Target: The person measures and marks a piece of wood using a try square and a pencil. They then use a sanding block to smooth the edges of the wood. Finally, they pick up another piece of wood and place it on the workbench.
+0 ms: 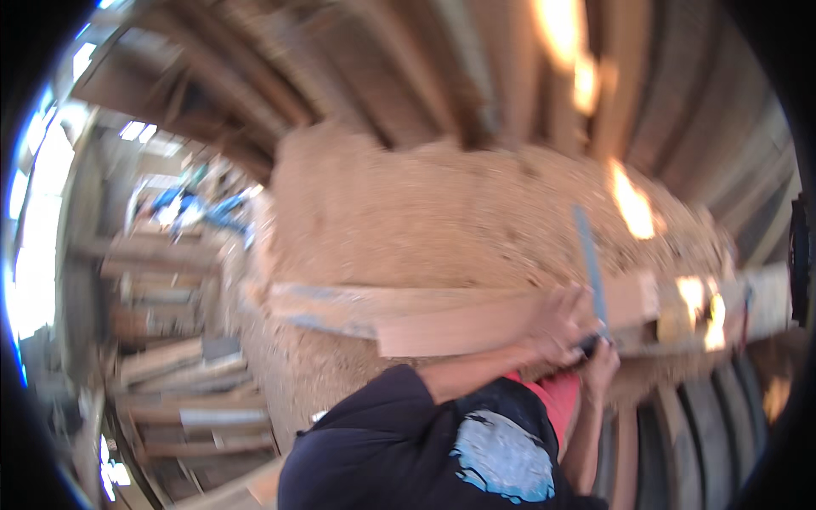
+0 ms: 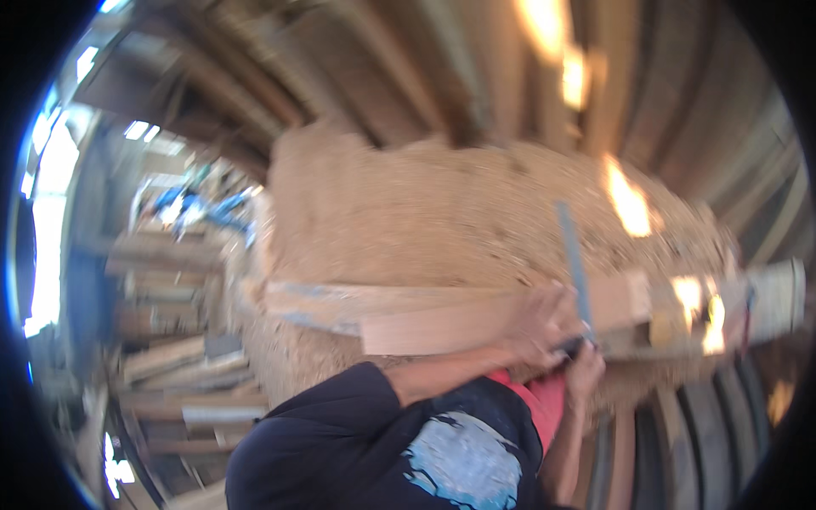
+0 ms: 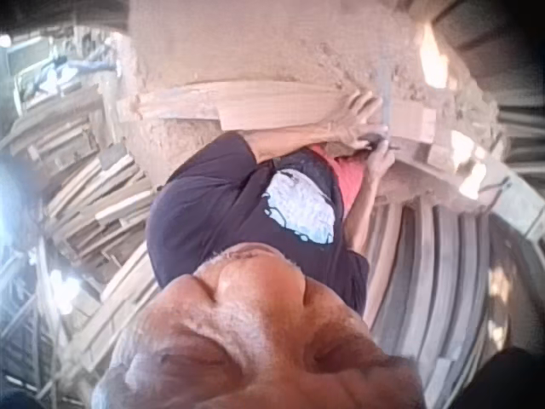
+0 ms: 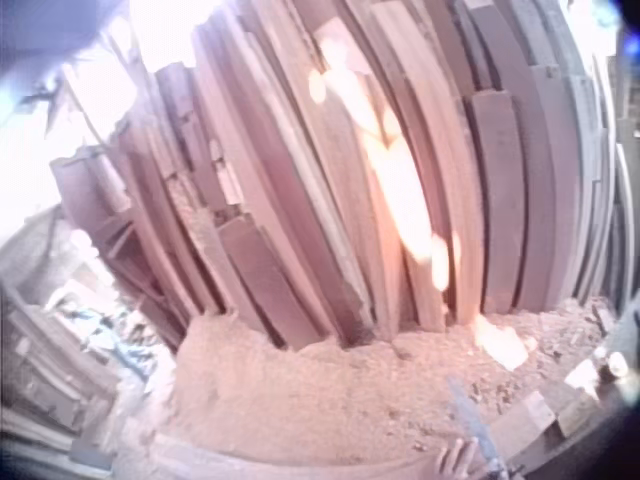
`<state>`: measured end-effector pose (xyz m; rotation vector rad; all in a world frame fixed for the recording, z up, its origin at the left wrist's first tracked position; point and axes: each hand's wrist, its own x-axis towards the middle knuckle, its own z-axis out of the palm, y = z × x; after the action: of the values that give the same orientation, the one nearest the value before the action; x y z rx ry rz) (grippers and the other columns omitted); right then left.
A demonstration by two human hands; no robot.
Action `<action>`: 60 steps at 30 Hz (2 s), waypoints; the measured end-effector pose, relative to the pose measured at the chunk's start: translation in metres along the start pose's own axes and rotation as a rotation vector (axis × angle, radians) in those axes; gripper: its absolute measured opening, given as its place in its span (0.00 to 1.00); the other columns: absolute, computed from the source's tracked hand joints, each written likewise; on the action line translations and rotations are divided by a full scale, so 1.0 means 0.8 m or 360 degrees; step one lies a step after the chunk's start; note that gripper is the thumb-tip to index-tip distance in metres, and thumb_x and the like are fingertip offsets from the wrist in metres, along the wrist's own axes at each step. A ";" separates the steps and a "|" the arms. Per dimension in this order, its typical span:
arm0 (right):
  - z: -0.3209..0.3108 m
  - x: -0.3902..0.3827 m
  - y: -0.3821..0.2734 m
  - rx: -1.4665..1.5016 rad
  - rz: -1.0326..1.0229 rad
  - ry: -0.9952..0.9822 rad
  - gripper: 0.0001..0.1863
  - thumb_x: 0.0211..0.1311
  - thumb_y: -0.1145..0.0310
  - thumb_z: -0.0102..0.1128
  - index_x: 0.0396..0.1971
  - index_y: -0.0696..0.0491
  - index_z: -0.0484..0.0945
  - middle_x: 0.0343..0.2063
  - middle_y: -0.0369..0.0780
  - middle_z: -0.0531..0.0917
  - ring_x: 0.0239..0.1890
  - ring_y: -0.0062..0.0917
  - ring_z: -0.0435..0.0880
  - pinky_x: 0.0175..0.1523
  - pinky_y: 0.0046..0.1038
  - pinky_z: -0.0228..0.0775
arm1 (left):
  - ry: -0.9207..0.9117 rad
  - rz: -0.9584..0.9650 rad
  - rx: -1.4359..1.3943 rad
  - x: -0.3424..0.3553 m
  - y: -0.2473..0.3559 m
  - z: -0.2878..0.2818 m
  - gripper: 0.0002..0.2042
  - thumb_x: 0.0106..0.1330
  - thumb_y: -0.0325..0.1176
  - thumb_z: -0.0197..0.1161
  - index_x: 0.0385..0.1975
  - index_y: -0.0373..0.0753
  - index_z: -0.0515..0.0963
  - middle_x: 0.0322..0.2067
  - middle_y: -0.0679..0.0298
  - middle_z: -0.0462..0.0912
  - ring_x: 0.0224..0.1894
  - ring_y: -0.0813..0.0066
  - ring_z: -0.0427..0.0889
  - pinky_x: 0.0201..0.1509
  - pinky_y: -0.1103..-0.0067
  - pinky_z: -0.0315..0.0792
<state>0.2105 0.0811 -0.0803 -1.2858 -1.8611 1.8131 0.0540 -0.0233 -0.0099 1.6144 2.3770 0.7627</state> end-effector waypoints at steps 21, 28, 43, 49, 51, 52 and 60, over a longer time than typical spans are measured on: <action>-0.059 0.055 0.006 -0.0148 0.0201 -0.0827 0.21 0.82 0.59 0.48 0.48 0.64 0.79 0.36 0.41 0.85 0.35 0.25 0.83 0.41 0.29 0.76 | 0.0016 -0.0198 -0.0355 -0.023 -0.011 0.067 0.40 0.28 0.49 0.75 0.54 0.56 0.85 0.76 0.41 0.50 0.78 0.32 0.41 0.78 0.40 0.37; -0.052 0.048 0.020 0.0060 0.0207 -0.0814 0.18 0.81 0.60 0.47 0.48 0.59 0.80 0.34 0.37 0.85 0.27 0.19 0.78 0.31 0.24 0.69 | 0.0180 -0.0147 -0.0377 -0.033 -0.012 0.070 0.38 0.36 0.56 0.78 0.55 0.54 0.84 0.76 0.39 0.51 0.79 0.35 0.42 0.79 0.41 0.36; 0.017 -0.010 -0.015 0.0689 0.0326 0.0008 0.15 0.71 0.69 0.63 0.51 0.62 0.81 0.43 0.35 0.85 0.45 0.18 0.80 0.54 0.25 0.72 | -0.0162 -0.0073 0.0029 -0.016 -0.013 0.034 0.40 0.46 0.45 0.76 0.66 0.58 0.74 0.75 0.35 0.51 0.76 0.29 0.48 0.75 0.39 0.41; 0.035 -0.027 -0.011 0.0674 0.0359 0.0085 0.12 0.69 0.68 0.66 0.44 0.61 0.84 0.34 0.31 0.84 0.37 0.14 0.77 0.44 0.22 0.71 | -0.0244 -0.0057 0.0019 -0.024 -0.019 0.026 0.41 0.44 0.44 0.75 0.67 0.54 0.73 0.75 0.38 0.51 0.76 0.29 0.47 0.74 0.37 0.40; 0.041 -0.030 -0.006 0.0795 0.0350 0.0131 0.10 0.68 0.68 0.67 0.41 0.59 0.84 0.31 0.29 0.82 0.33 0.13 0.75 0.39 0.21 0.69 | -0.0221 -0.0012 0.0070 -0.024 -0.019 0.027 0.39 0.44 0.44 0.74 0.65 0.56 0.75 0.76 0.40 0.53 0.75 0.29 0.48 0.74 0.37 0.41; 0.044 -0.031 -0.003 0.0852 0.0345 0.0154 0.09 0.67 0.67 0.67 0.39 0.59 0.84 0.29 0.28 0.80 0.31 0.12 0.73 0.36 0.21 0.67 | -0.0208 0.0010 0.0093 -0.023 -0.018 0.028 0.38 0.45 0.44 0.74 0.64 0.57 0.76 0.76 0.41 0.54 0.75 0.29 0.48 0.74 0.37 0.41; 0.044 -0.027 -0.005 0.0670 0.0306 0.0302 0.06 0.67 0.74 0.66 0.41 0.59 0.84 0.31 0.29 0.83 0.31 0.09 0.75 0.37 0.17 0.70 | -0.0334 -0.0023 0.0176 -0.016 -0.008 0.024 0.35 0.48 0.47 0.74 0.63 0.63 0.79 0.76 0.46 0.57 0.75 0.27 0.48 0.72 0.34 0.40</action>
<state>0.1969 0.0417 -0.0755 -1.4467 -1.2093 1.9590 0.0618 -0.0302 -0.0315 1.6271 2.3134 0.4418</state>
